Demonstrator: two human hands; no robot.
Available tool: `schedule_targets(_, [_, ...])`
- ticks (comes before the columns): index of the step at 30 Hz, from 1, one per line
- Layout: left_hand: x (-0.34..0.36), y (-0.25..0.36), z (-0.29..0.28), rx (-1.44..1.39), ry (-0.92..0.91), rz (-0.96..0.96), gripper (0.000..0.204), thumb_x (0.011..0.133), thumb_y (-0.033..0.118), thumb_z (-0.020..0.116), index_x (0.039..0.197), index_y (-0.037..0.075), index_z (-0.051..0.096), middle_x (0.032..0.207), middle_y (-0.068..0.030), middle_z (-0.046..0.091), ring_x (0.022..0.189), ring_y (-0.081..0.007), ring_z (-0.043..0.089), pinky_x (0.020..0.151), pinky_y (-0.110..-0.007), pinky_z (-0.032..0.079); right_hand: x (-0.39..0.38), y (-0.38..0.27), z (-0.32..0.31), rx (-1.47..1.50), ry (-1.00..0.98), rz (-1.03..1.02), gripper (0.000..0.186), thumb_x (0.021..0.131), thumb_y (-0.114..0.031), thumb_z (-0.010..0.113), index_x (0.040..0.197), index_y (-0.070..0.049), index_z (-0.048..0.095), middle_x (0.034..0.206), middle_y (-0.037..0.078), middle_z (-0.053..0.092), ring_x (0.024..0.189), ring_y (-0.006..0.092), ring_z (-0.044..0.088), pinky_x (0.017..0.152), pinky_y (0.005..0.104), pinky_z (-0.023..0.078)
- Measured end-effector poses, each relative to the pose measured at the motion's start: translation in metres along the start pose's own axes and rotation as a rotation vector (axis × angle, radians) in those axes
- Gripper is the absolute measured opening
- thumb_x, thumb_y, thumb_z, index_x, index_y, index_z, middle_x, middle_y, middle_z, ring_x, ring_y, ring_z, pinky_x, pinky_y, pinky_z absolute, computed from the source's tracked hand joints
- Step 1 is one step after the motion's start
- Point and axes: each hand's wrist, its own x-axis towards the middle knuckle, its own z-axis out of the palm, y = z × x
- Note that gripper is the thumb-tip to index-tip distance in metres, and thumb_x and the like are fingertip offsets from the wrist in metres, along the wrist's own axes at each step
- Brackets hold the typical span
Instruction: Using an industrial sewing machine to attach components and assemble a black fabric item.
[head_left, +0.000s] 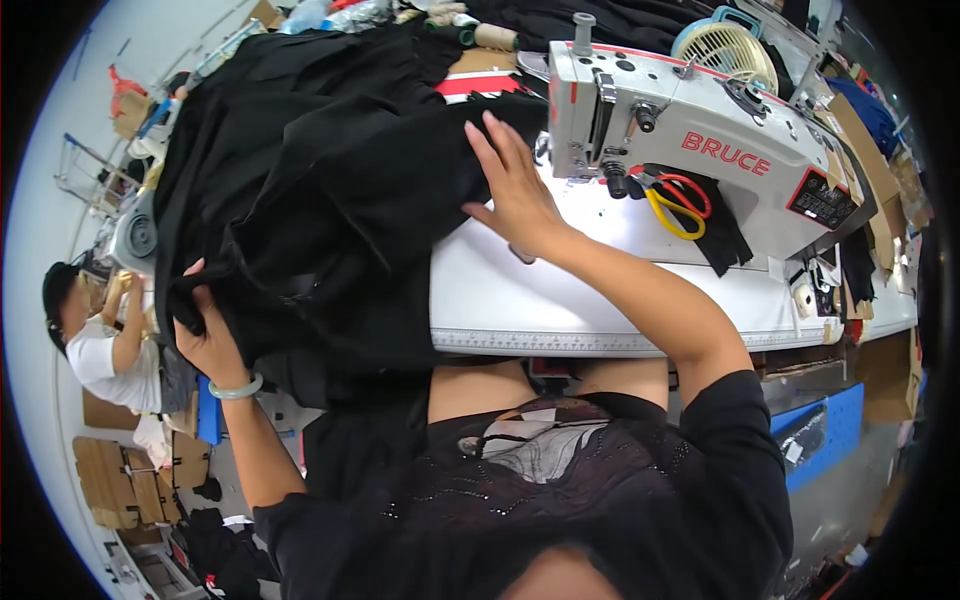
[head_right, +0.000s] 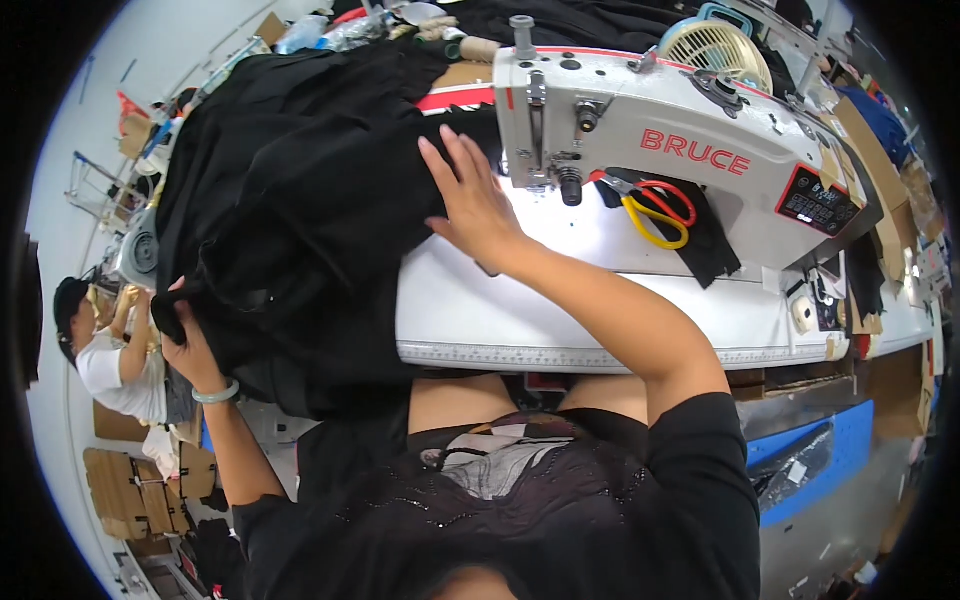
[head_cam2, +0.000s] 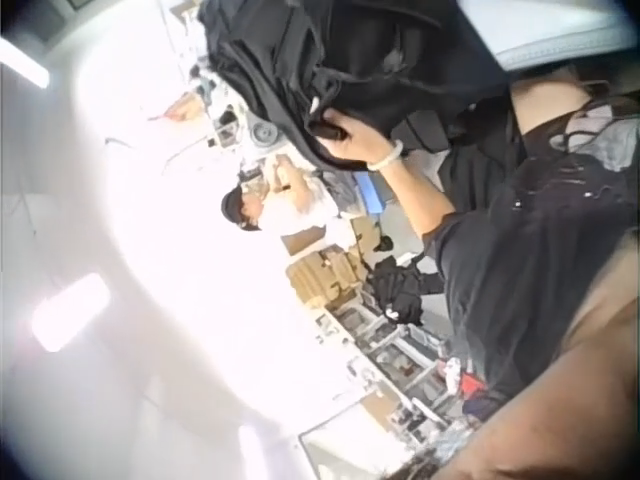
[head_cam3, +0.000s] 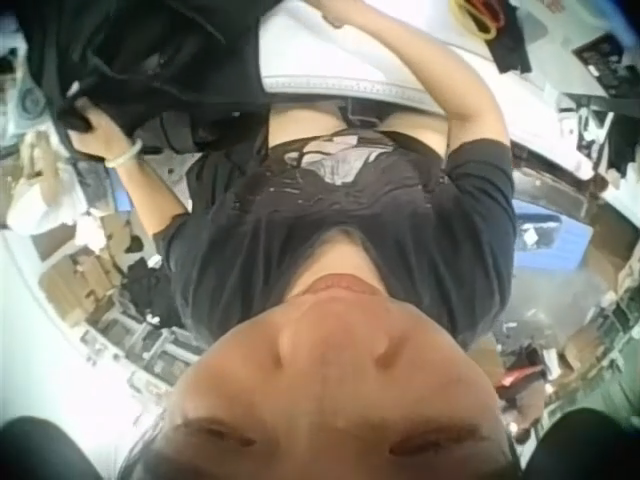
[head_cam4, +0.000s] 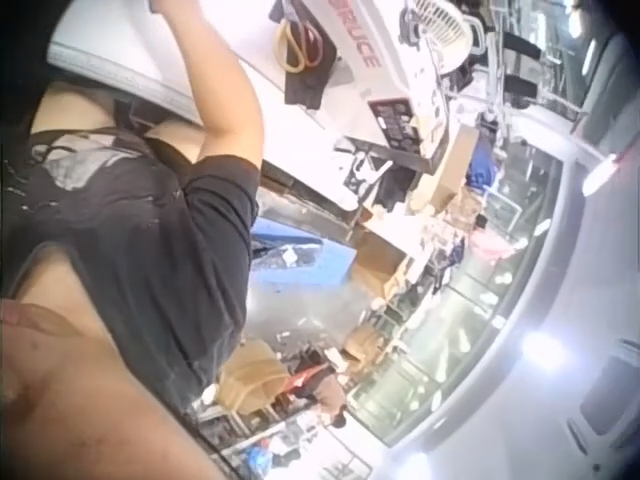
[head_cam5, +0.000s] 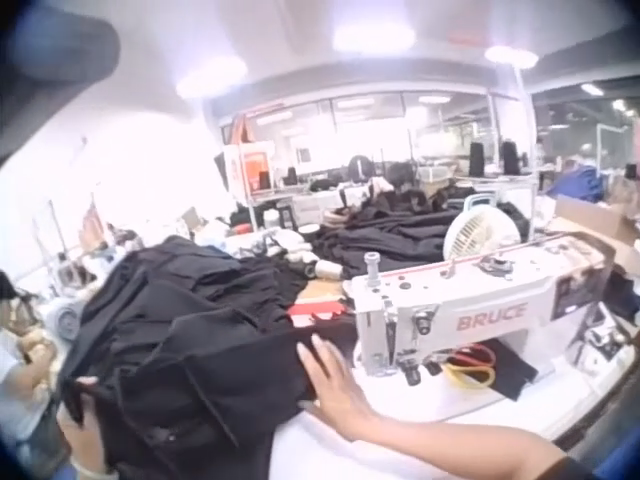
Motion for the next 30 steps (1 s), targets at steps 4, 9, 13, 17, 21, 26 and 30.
schedule_targets(4, [0.014, -0.014, -0.080, 0.252, 0.134, -0.073, 0.039, 0.098, 0.033, 0.056, 0.108, -0.005, 0.063, 0.101, -0.0078, 0.067, 0.090, -0.0128, 0.057, 0.084, -0.027, 0.045, 0.059, -0.018, 0.021, -0.055, 0.116, 0.076, 0.113, 0.061, -0.041, 0.086, 0.150, -0.013, 0.021, 0.150, 0.021, 0.024, 0.137, 0.0395, 0.028, 0.106, 0.0513, 0.032])
schedule_targets(9, [0.046, -0.001, -0.145, 0.394, 0.223, 0.086, 0.040, 0.101, 0.031, 0.050, 0.113, -0.005, 0.063, 0.108, -0.0116, 0.068, 0.097, -0.0197, 0.062, 0.088, -0.031, 0.047, 0.078, -0.094, 0.046, 0.267, -0.295, -0.120, 0.121, 0.062, -0.058, 0.080, 0.152, -0.017, 0.011, 0.154, 0.015, 0.025, 0.141, 0.0387, 0.022, 0.108, 0.0663, 0.019])
schedule_targets(13, [0.058, 0.033, -0.157, 0.463, 0.282, 0.426, 0.030, 0.103, 0.015, 0.042, 0.116, -0.005, 0.060, 0.116, -0.0125, 0.064, 0.102, -0.0196, 0.059, 0.091, -0.031, 0.046, 0.074, -0.150, 0.061, 0.357, -0.314, -0.247, 0.124, 0.061, -0.055, 0.082, 0.153, -0.019, 0.008, 0.156, 0.013, 0.021, 0.143, 0.0393, 0.018, 0.109, 0.0663, 0.014])
schedule_targets(17, [0.066, 0.076, -0.172, 0.304, 0.281, 0.594, 0.025, 0.099, 0.007, 0.045, 0.115, -0.007, 0.058, 0.110, -0.0130, 0.063, 0.095, -0.0186, 0.059, 0.087, -0.030, 0.046, 0.075, -0.193, 0.015, 0.692, -0.346, -0.382, 0.100, 0.064, -0.044, 0.082, 0.144, -0.011, 0.031, 0.143, 0.019, 0.040, 0.129, 0.0378, 0.042, 0.103, 0.0522, 0.035])
schedule_targets(21, [0.083, 0.112, -0.203, 0.450, 0.459, 0.788, 0.021, 0.096, 0.010, 0.054, 0.103, -0.007, 0.062, 0.110, -0.0115, 0.065, 0.086, -0.0141, 0.060, 0.076, -0.027, 0.050, -0.005, -0.267, -0.061, 1.009, -0.964, -0.763, 0.045, 0.076, -0.033, 0.072, 0.096, 0.005, 0.057, 0.081, 0.024, 0.065, 0.081, 0.0406, 0.065, 0.071, 0.0457, 0.052])
schedule_targets(26, [0.086, 0.135, -0.217, 0.449, 0.463, 0.776, 0.020, 0.096, 0.011, 0.055, 0.100, -0.007, 0.063, 0.107, -0.0110, 0.067, 0.080, -0.0129, 0.059, 0.070, -0.026, 0.048, -0.054, -0.285, -0.084, 1.108, -0.597, -0.811, 0.030, 0.080, -0.028, 0.068, 0.082, -0.001, 0.055, 0.067, 0.018, 0.059, 0.070, 0.0387, 0.061, 0.063, 0.0452, 0.051])
schedule_targets(30, [0.086, 0.149, -0.201, 0.435, 0.417, 0.748, 0.020, 0.095, 0.011, 0.056, 0.097, -0.007, 0.065, 0.105, -0.0105, 0.068, 0.075, -0.0119, 0.059, 0.066, -0.025, 0.047, -0.027, -0.266, -0.057, 0.949, -0.084, -0.565, 0.031, 0.067, -0.027, 0.081, 0.082, -0.003, 0.067, 0.117, 0.011, 0.055, 0.105, 0.0306, 0.054, 0.073, 0.0384, 0.053])
